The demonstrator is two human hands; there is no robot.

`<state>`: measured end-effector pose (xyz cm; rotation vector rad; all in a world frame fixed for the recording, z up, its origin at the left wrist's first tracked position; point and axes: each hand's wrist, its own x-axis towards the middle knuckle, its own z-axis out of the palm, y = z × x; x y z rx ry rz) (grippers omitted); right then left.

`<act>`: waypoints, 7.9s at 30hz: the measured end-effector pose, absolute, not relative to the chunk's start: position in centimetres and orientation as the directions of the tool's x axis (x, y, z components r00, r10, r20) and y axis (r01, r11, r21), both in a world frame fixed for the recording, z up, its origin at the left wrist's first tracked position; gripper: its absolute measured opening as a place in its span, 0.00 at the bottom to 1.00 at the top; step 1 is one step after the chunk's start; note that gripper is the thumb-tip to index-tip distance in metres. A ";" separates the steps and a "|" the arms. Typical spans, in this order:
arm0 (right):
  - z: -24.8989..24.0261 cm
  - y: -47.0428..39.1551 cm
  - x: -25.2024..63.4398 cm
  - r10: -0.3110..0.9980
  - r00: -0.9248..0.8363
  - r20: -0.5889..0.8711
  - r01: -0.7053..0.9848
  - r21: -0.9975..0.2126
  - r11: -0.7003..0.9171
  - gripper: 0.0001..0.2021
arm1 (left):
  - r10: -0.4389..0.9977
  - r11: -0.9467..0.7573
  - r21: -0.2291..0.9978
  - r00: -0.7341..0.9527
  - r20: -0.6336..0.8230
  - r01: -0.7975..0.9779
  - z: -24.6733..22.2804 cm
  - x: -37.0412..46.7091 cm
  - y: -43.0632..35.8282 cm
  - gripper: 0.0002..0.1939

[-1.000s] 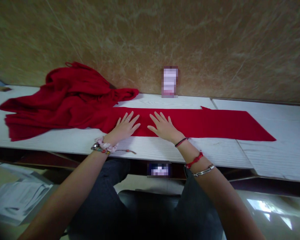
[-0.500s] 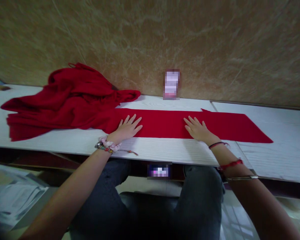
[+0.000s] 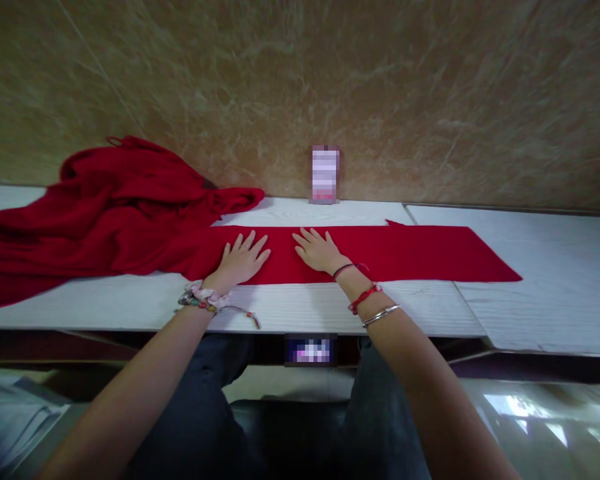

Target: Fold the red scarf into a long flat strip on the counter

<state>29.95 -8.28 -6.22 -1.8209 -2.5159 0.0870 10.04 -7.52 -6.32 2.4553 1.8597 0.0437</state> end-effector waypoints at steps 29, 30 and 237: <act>-6.8 -14.2 34.8 0.939 -0.338 0.058 0.941 -0.007 0.339 0.26 | 0.911 -0.413 0.027 0.413 0.023 0.910 -6.3 12.9 -9.2 0.27; -6.8 -14.2 35.0 0.942 -0.330 0.060 0.944 -0.006 0.331 0.26 | 0.909 -0.416 0.029 0.415 0.023 0.909 -6.3 12.7 -9.3 0.27; 3.1 -20.7 45.5 0.565 -0.511 0.648 0.846 0.495 0.197 0.11 | 0.746 -0.306 0.930 0.658 0.102 0.203 6.6 31.2 1.3 0.11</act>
